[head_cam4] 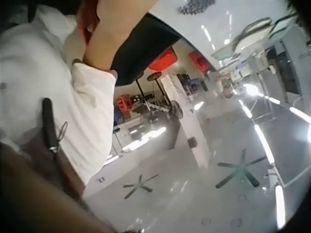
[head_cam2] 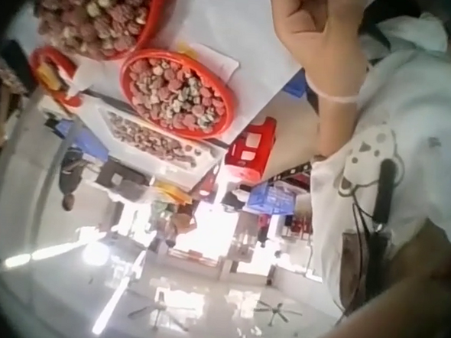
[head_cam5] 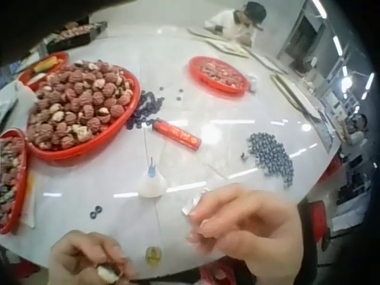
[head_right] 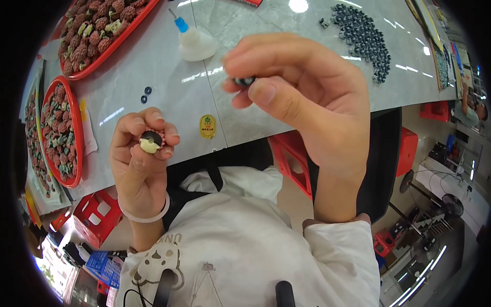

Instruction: The person assembles small figurine heads by applying glue from a squeeze bottle and attaching pieces together by hand before placing them into trays.

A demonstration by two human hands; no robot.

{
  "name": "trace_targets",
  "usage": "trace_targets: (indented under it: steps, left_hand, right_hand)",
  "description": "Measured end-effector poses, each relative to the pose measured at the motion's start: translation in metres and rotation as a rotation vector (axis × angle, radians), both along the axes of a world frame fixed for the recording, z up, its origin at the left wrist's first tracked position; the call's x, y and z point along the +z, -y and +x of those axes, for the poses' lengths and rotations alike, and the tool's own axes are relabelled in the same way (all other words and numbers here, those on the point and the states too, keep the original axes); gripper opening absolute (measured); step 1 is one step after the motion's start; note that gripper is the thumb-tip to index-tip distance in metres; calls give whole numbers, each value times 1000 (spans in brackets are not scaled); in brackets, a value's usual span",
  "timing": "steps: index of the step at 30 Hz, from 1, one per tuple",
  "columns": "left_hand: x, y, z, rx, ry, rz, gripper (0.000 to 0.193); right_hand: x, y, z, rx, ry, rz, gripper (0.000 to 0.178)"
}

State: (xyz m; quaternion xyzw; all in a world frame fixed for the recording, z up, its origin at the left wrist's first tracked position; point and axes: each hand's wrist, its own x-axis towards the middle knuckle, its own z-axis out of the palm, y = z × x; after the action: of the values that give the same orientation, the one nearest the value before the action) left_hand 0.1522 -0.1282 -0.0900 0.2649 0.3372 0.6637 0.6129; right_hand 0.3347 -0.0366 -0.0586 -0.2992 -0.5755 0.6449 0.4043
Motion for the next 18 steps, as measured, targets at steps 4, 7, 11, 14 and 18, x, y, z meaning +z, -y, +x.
trace_targets:
  steps: [4, 7, 11, 14, 18]
  left_hand:
    - [7, 2, 5, -57, -43, -32, 30]
    - [3, 1, 6, -42, -44, 4, 30]
    - [2, 3, 4, -71, -59, 42, 34]
    - [8, 5, 2, -78, 1, -79, 39]
    - [4, 7, 1, -37, -72, -88, 42]
  right_hand:
    - [-4, 13, -13, 29, -83, -118, 22]
    - [-1, 13, -17, 99, -44, -183, 26]
    - [8, 19, -25, 89, 8, -152, 27]
    - [1, 20, -32, 78, 14, 153, 29]
    - [9, 25, -42, 57, 115, 329, 32]
